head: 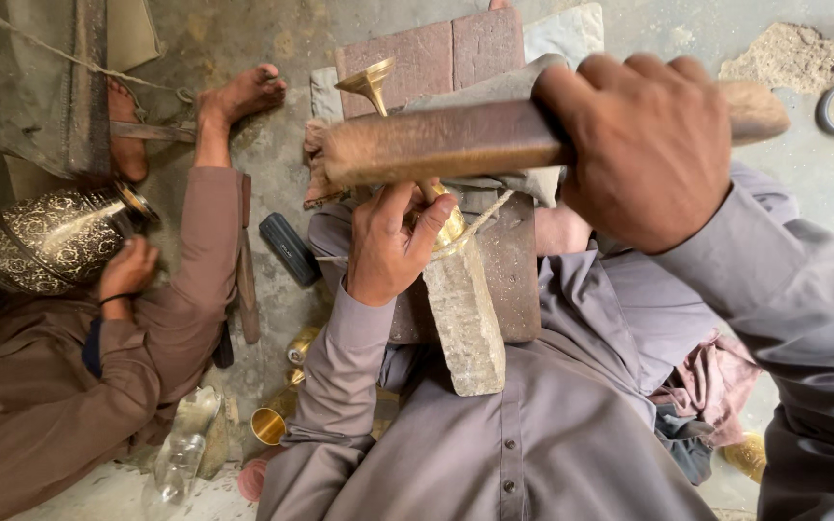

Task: The person hammers a brass goblet stem using a wooden mallet and a metal punch while seated on the floor. The goblet is held against a wooden block, and the person repeatedly strikes the punch to shape the metal.

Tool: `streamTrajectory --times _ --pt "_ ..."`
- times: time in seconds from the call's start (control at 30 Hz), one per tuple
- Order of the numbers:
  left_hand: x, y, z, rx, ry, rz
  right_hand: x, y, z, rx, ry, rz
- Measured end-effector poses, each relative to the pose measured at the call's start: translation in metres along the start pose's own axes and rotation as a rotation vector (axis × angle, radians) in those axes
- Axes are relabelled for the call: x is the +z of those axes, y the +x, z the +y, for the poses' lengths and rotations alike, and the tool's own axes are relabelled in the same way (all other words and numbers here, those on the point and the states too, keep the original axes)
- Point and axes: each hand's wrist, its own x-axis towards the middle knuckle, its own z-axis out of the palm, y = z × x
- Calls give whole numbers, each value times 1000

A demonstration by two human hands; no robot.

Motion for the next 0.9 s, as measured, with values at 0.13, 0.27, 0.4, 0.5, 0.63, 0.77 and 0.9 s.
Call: streamTrajectory --times 0.13,0.27,0.4,0.5,0.63,0.77,0.9 --pt "0 2 0 16 14 16 -3 2 -3 8 320 1" --pt "1 0 -3 20 69 3 -5 6 -3 31 49 -86" --pt "1 1 -4 66 22 27 -3 11 0 80 223 -144" --pt "1 1 -4 37 18 8 -2 9 3 43 149 -119" --pt "2 1 -5 41 -36 7 2 6 5 133 508 -87" --pt "0 2 -5 84 65 -14 3 7 6 72 196 -160" --pt "1 1 -4 45 -47 -9 1 8 6 81 446 -143"
